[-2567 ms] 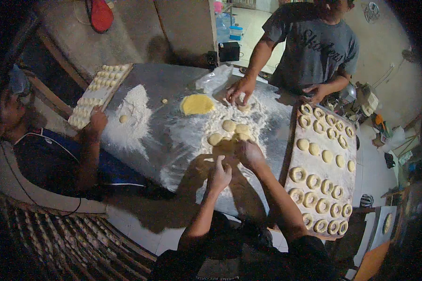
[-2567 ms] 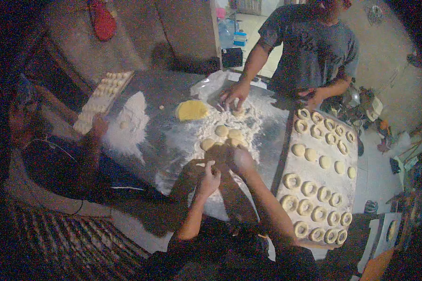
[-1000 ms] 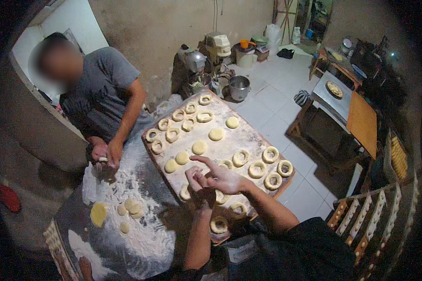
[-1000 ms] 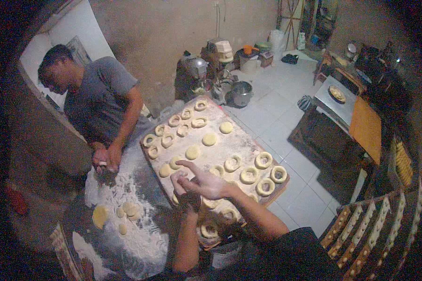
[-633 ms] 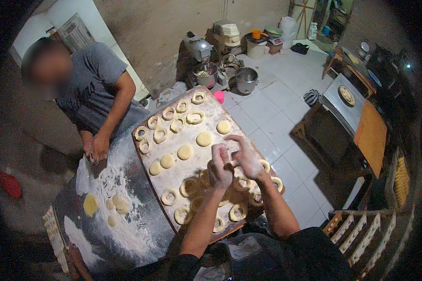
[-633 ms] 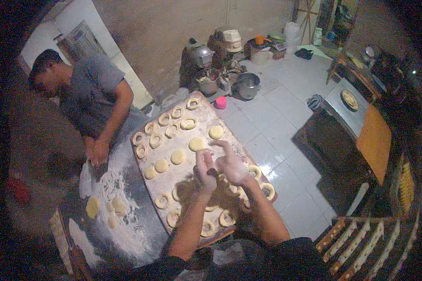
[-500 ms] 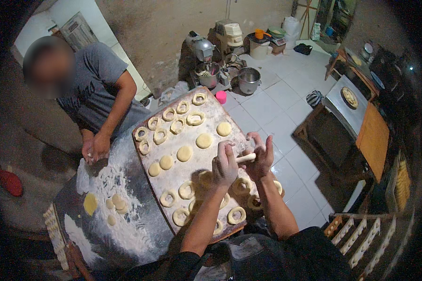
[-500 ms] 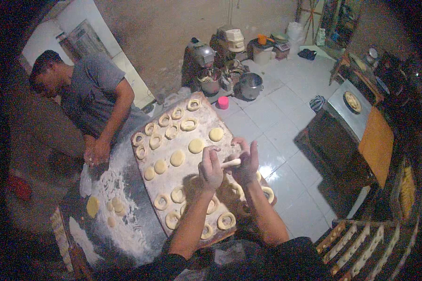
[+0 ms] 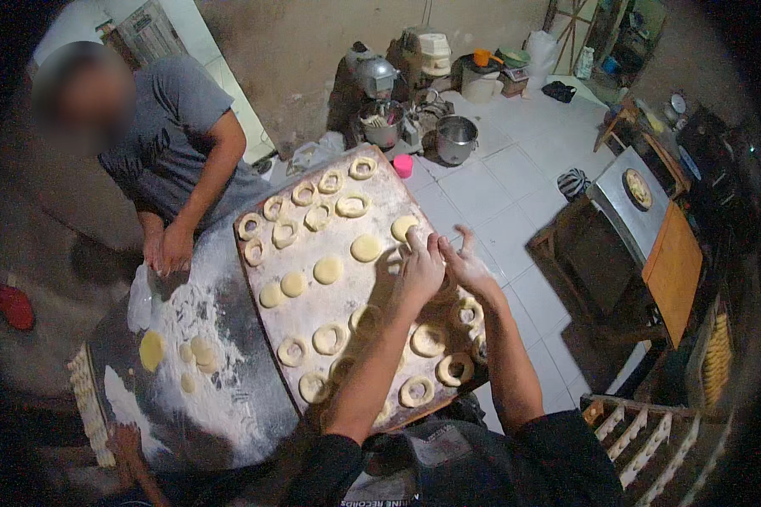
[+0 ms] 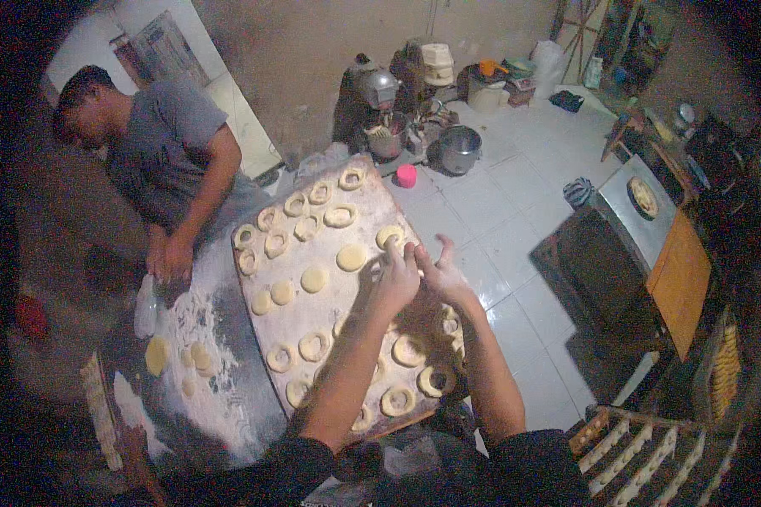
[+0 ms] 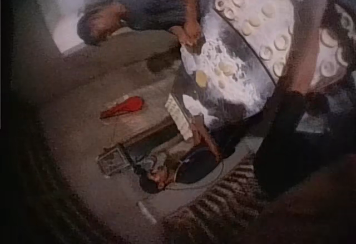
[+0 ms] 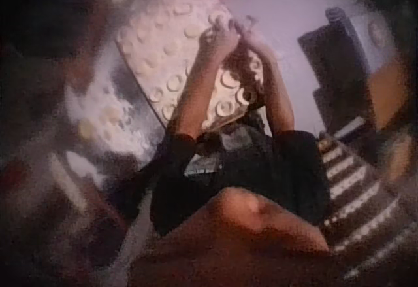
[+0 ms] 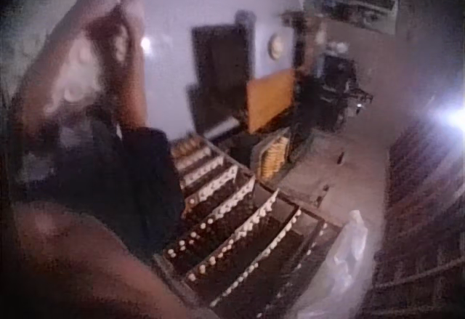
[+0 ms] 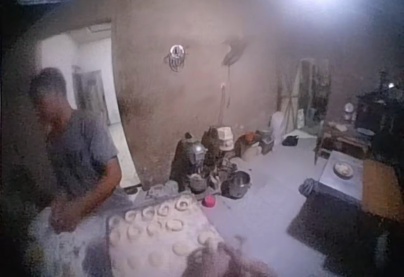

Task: The person shapes small dough pieces into ring shapes by hand and places them on a wooden board. Another person works alongside, also shaping dough. The camera wearer occasionally moves the board to a nearby rack.

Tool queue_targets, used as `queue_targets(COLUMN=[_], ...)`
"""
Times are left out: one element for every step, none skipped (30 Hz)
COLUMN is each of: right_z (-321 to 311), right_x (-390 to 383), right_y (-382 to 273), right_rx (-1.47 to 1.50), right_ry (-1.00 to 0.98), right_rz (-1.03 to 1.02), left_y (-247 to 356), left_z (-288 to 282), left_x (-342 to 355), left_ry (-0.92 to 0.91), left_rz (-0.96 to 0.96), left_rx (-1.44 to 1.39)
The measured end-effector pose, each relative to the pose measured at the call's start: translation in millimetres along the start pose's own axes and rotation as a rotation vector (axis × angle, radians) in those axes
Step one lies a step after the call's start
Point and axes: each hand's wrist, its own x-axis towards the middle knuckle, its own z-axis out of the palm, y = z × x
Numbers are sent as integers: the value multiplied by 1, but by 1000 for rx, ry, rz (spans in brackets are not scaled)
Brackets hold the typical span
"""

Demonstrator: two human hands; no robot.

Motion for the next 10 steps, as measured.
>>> queue_targets(right_z=[-1,-6,-12,-14,-13,-3,3,6,4,2], right_x=[5,12,23,30,33,29,23,16,15,17], right_y=[8,23,38,46,57,55,49,44,45,52], right_rx=[-180,-360,-540,-499,-607,-716,-825,-827,-840,-851], right_ry=[83,168,261,209,169,113,62,46,21,-5], right_rz=[-68,-137,-205,-233,-189,-149,-110,-60,-27,5], left_y=[9,-3,-7,-12,-16,-23,-23,-22,-19,-23], left_z=[-12,-5,-5,-5,-4,-3,-1,2,3,9], left_x=[6,8,8,5,2,-3,-6,-9,-9,-8], left_ry=[-87,-80,-88,-102,-116,-180,-231,-282,-325,-362], left_rz=[-155,-211,-159,-111,-62,-5,-19,-32,-36,-12], left_rx=[81,80,128,178,227,258,285,312,339,388])
